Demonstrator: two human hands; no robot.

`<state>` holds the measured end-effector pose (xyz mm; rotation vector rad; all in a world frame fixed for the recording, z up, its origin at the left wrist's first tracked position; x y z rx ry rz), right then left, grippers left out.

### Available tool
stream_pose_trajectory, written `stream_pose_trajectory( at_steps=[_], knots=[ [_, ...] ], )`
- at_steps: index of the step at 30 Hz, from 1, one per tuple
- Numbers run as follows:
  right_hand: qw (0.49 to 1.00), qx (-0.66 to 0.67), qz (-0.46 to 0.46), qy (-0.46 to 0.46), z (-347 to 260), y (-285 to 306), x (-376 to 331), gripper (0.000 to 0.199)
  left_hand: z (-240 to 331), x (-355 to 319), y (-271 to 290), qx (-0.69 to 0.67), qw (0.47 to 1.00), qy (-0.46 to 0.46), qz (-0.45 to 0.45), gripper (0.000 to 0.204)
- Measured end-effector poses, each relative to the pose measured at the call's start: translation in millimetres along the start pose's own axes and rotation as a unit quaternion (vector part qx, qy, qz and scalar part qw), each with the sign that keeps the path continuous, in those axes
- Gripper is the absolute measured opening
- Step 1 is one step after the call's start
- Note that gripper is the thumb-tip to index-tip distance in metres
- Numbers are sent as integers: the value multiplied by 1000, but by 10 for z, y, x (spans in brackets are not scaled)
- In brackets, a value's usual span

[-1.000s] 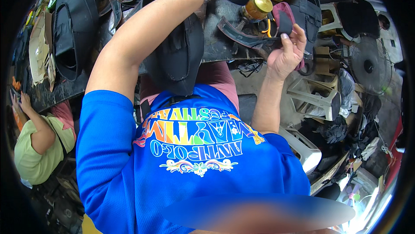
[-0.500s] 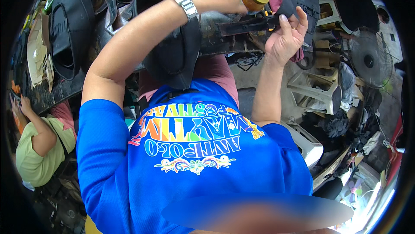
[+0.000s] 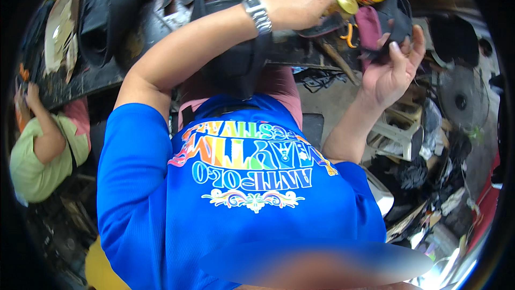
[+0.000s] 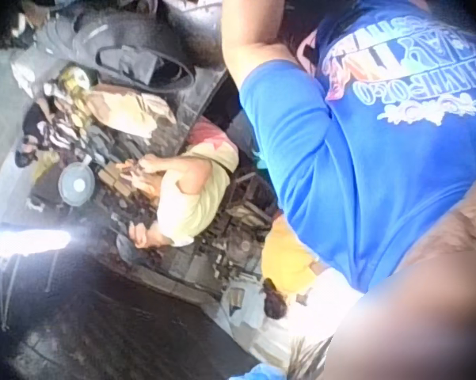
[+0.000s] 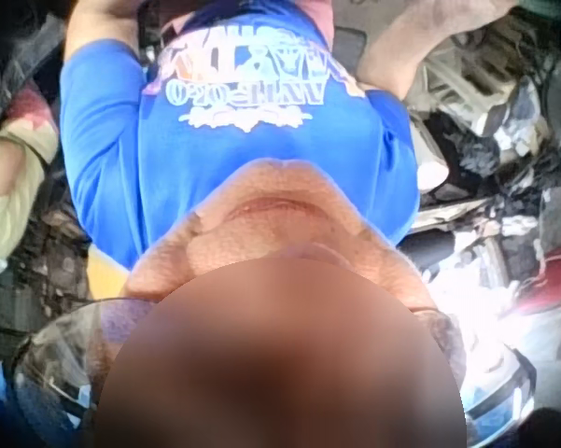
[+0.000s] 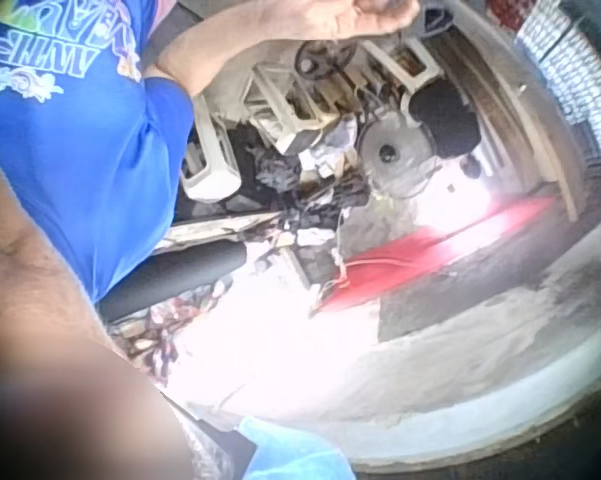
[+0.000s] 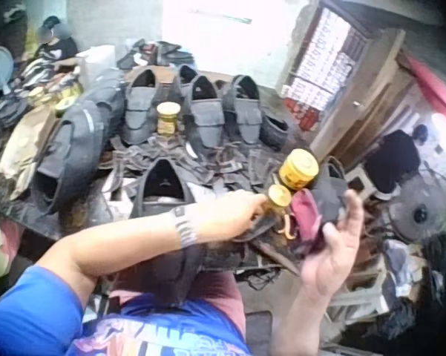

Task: The person inspects a pair of black slip-on shoes, then uses a hammer to tap the interior lining of one shoe. They pick up a small black strap, attach it to the shoe's upper, and tap it with the hammer. The process is repeated on the second shoe. Finally, the person holds both shoes together to compare them.

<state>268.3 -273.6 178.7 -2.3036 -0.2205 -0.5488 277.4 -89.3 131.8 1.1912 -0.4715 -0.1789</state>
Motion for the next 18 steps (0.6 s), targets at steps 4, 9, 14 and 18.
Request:
stream_pose_trajectory(
  at_steps=[4,9,14,18],
  knots=[
    [982,35,-48,-179,544,-349,-408,45,-334,-923,709,-158,969,86,168,29],
    [945,0,-121,-304,1145,-713,-720,47,-745,-2228,411,-505,733,381,250,58],
    [899,-124,-169,-384,1677,-832,-909,42,-677,-2652,9,-654,570,403,292,60],
    [916,-122,-169,-342,1669,-815,-908,31,-713,-2480,-60,-765,485,353,236,48]
  ],
)
Point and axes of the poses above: each hand's wrist, its own x-axis towards the middle knuckle, its own y-axis out of the back of the hand, z = x × y, the point moved 8 cm from there along x, towards the middle knuckle, and after that the axes turned 13 degrees about x, right-handed, at the moved point
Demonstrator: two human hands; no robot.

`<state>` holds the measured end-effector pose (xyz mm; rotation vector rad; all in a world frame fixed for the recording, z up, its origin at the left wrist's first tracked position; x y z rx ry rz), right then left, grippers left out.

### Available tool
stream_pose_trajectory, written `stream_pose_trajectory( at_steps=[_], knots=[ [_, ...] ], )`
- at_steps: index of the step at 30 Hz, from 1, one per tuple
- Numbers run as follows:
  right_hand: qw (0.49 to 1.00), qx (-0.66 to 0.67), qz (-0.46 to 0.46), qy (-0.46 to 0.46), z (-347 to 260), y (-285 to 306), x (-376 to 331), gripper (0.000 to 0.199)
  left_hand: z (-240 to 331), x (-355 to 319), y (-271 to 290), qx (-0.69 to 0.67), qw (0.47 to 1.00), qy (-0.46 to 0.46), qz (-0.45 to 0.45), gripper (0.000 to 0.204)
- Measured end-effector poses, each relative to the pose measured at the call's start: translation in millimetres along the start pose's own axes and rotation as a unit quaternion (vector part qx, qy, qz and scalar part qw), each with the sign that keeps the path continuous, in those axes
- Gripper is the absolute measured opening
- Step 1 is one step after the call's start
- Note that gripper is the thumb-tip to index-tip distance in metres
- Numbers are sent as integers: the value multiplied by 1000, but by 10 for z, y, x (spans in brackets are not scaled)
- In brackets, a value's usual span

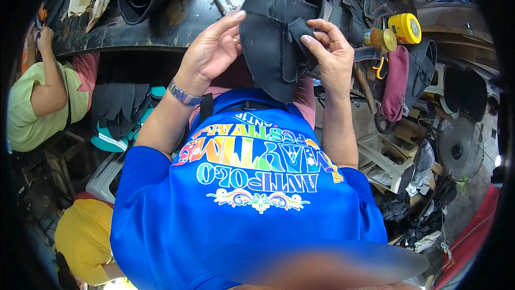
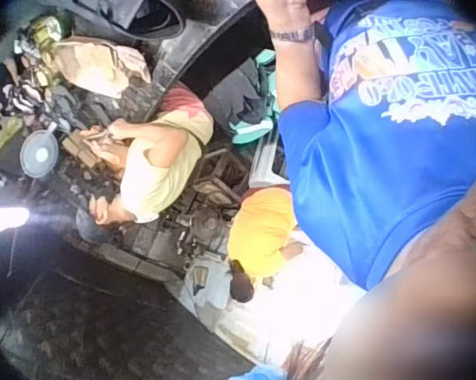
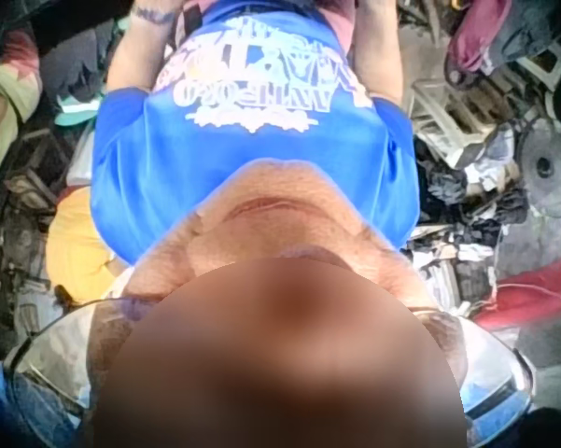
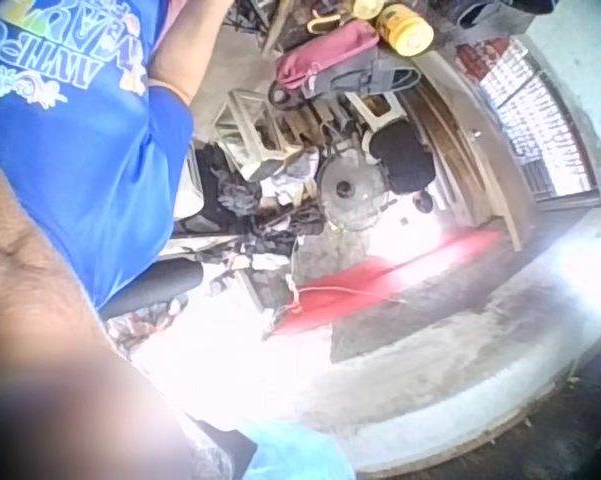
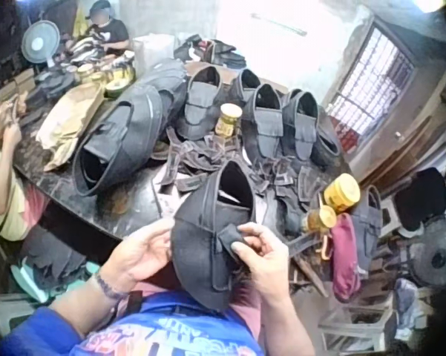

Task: The person inspects a pair of black slip-on shoes, then uses a hammer to tap the interior lining of one shoe. They pick up a small black strap, attach it to the shoe's upper, and tap it with the hammer. The process is repeated on the second shoe. Finally, the person holds both shoes together to compare them.

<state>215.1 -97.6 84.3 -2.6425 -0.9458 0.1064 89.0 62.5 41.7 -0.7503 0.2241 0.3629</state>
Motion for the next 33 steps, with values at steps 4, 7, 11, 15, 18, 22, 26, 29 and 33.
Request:
stream_pose_trajectory(
  at_steps=[4,7,11,15,18,22,26,29,33],
  knots=[
    [999,-48,19,-6,-140,43,-64,30,-62,122,-226,9,1000,4,-20,38],
    [992,-35,59,103,-551,96,-123,27,-6,151,-376,37,998,-33,-25,37],
    [991,-28,-47,123,-801,-137,-173,24,60,124,-595,23,995,-72,-60,36],
    [990,-79,-68,92,-743,-285,-99,18,58,109,-642,59,994,-70,-61,39],
    [988,-102,-72,90,-704,-347,-61,14,72,101,-619,71,992,-77,-65,39],
    [987,-120,-74,79,-664,-370,-37,13,82,107,-613,90,989,-73,-87,40],
    [985,-142,-70,75,-650,-355,-28,13,82,120,-620,104,989,-79,-72,40],
    [985,-143,-62,80,-643,-344,-30,14,89,126,-630,99,989,-88,-59,40],
    [988,-119,-52,88,-616,-349,-42,14,76,124,-635,77,992,-82,-62,39]
  ],
)
Point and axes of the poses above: each hand's wrist, its own x-axis towards the middle knuckle, its own y-axis out of the back of the hand, z = x × y, the point moved 8 cm from there along x, towards the middle knuckle, and after that the axes turned 13 degrees about x, right-handed, at the moved point
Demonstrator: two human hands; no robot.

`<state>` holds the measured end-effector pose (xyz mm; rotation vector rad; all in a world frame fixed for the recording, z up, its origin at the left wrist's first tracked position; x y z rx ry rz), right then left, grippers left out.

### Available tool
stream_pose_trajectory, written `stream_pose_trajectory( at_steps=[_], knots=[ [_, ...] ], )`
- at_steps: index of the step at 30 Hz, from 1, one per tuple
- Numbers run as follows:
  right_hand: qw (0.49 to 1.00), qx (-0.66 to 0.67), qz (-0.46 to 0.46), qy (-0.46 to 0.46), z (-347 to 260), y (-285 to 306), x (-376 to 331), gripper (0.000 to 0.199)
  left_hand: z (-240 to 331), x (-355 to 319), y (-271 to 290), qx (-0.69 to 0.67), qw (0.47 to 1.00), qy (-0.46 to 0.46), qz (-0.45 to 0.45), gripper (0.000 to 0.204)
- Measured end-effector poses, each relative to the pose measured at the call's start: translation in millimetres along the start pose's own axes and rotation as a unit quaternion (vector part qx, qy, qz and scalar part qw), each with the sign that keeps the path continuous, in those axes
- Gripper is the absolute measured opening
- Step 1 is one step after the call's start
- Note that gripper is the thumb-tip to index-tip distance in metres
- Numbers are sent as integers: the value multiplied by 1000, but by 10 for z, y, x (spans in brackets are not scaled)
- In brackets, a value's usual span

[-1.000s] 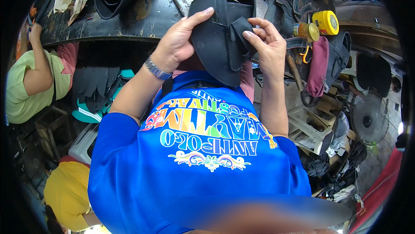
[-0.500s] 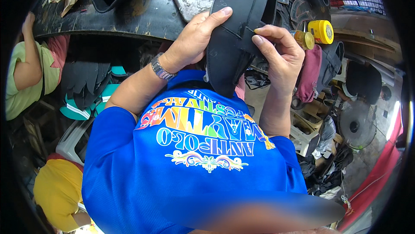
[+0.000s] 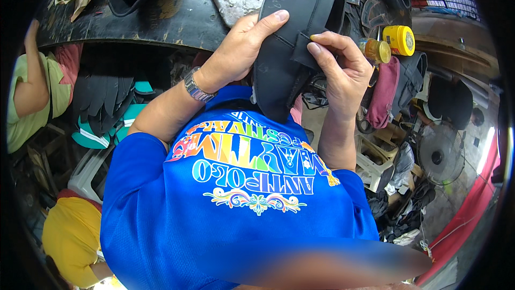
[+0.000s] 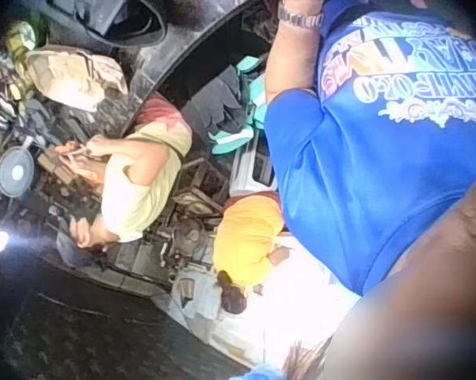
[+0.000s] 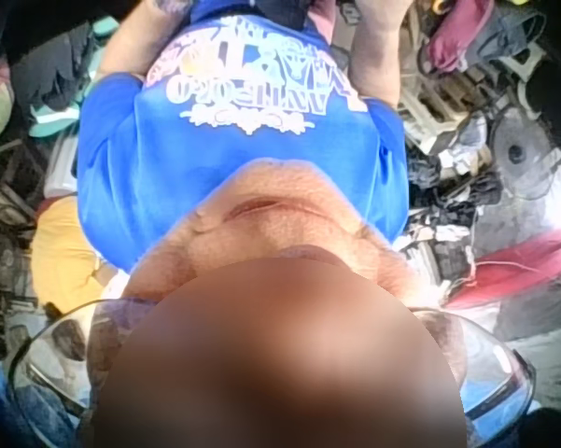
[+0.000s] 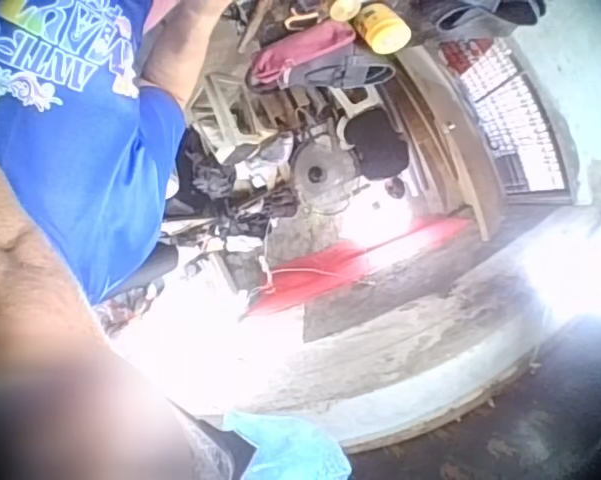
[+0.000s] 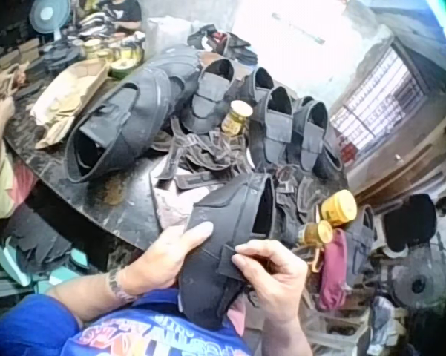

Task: The person inspects a pair of black slip-on shoes, then uses a hammer to tap the interior lining of one shoe. They pick up a small black strap, attach it to the shoe's upper, and tap it with the hammer. The process is repeated on the second shoe. Finally, the person holds both shoes together to compare them.

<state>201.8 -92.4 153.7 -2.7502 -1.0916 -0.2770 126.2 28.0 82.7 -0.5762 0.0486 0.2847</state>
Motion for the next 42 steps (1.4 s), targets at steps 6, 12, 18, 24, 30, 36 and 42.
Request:
stream_pose_trajectory(
  at_steps=[6,12,18,24,30,36,42],
  knots=[
    [1000,16,13,2,-18,6,-39,15,-6,16,28,25,1000,0,-3,39],
    [999,21,29,7,-90,37,-74,15,-26,15,69,-10,1000,14,14,38],
    [1000,-1,0,-2,-2,-64,-38,14,-37,-10,76,-3,1000,9,10,39],
    [1000,-3,12,2,24,-67,-20,14,-31,-18,104,40,999,2,12,39],
    [1000,-4,13,-7,46,-67,-12,13,-17,-25,99,40,999,-5,11,40],
    [1000,-12,7,-5,50,-83,-12,14,-27,-25,120,48,999,3,12,39],
    [999,-40,6,23,49,-118,-1,13,-3,-29,125,54,998,-17,18,38]
  ],
)
Point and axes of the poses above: each hand's wrist, its own x-axis towards the middle knuckle, its own y-axis out of the back of the hand, z = x × y, the point moved 8 cm from there along x, towards the middle knuckle, and after that the axes turned 13 degrees about x, right-handed, at the moved point
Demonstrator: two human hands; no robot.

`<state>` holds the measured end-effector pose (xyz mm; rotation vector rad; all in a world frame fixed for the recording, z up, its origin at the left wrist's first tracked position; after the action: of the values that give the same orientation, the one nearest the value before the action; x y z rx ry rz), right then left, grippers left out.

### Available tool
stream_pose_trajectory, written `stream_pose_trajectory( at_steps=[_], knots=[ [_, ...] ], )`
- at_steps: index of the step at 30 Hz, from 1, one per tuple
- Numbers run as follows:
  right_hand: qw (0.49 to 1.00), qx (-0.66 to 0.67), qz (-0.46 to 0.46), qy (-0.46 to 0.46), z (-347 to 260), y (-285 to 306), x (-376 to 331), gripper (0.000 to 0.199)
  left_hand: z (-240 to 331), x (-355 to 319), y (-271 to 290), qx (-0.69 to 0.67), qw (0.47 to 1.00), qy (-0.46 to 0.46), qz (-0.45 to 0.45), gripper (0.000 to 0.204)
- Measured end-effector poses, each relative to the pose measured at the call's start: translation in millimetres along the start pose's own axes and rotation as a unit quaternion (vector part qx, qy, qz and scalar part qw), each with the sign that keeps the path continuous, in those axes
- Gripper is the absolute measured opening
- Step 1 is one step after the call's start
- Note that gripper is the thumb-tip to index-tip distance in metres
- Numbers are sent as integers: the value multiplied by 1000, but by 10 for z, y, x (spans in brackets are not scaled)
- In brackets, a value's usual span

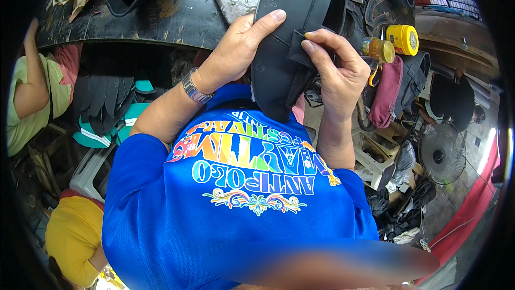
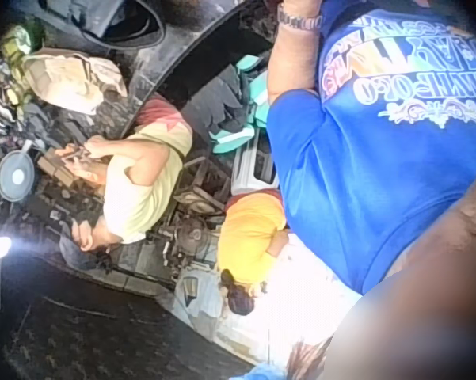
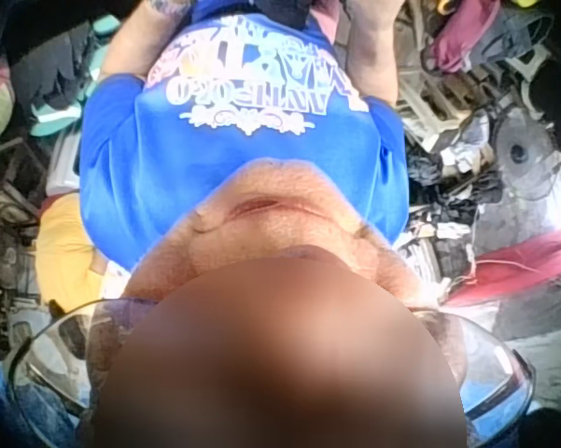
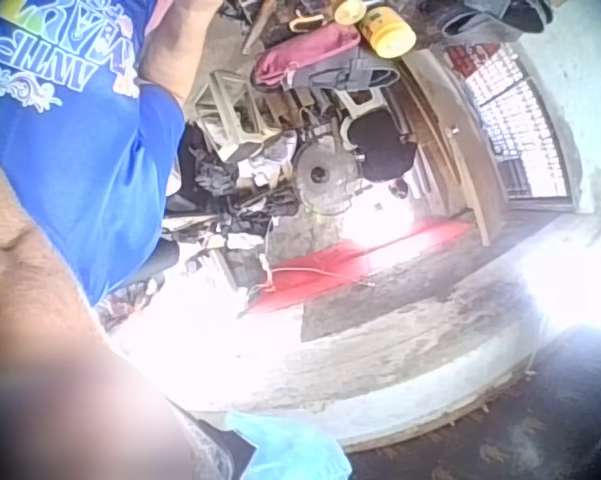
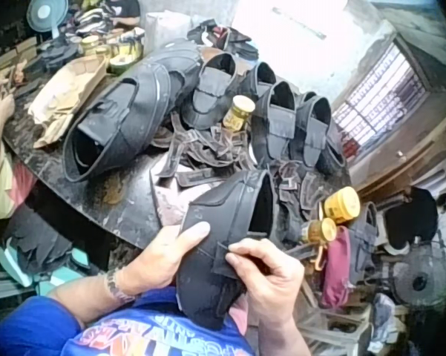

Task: The person inspects a pair of black slip-on shoes, then uses a hammer to tap the interior lining of one shoe. They pick up a small black strap, attach it to the shoe's upper, and tap it with the hammer. The process is repeated on the second shoe. Finally, the person holds both shoes together to compare them.

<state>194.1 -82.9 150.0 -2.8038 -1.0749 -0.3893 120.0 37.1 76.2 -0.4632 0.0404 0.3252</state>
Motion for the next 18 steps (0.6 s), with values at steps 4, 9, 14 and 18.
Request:
stream_pose_trajectory(
  at_steps=[4,9,14,18],
  knots=[
    [998,-58,-8,27,-31,-25,9,15,4,-6,22,14,1000,6,3,37],
    [994,-99,-11,41,-52,-41,16,14,19,-23,33,25,1000,6,-9,36],
    [996,-86,-8,28,-45,-81,22,22,80,-33,30,101,993,-52,-8,30],
    [975,-167,-1,149,-286,-81,9,49,12,-9,59,82,996,-18,-18,25]
  ],
)
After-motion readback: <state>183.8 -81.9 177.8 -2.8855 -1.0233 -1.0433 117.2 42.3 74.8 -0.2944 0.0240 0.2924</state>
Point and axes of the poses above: each hand's wrist, its own x-axis towards the middle knuckle, its own y-axis out of the back of the hand, z = x × y, the point moved 8 cm from there along x, towards the middle knuckle, and after that the axes turned 13 degrees about x, right-handed, at the moved point
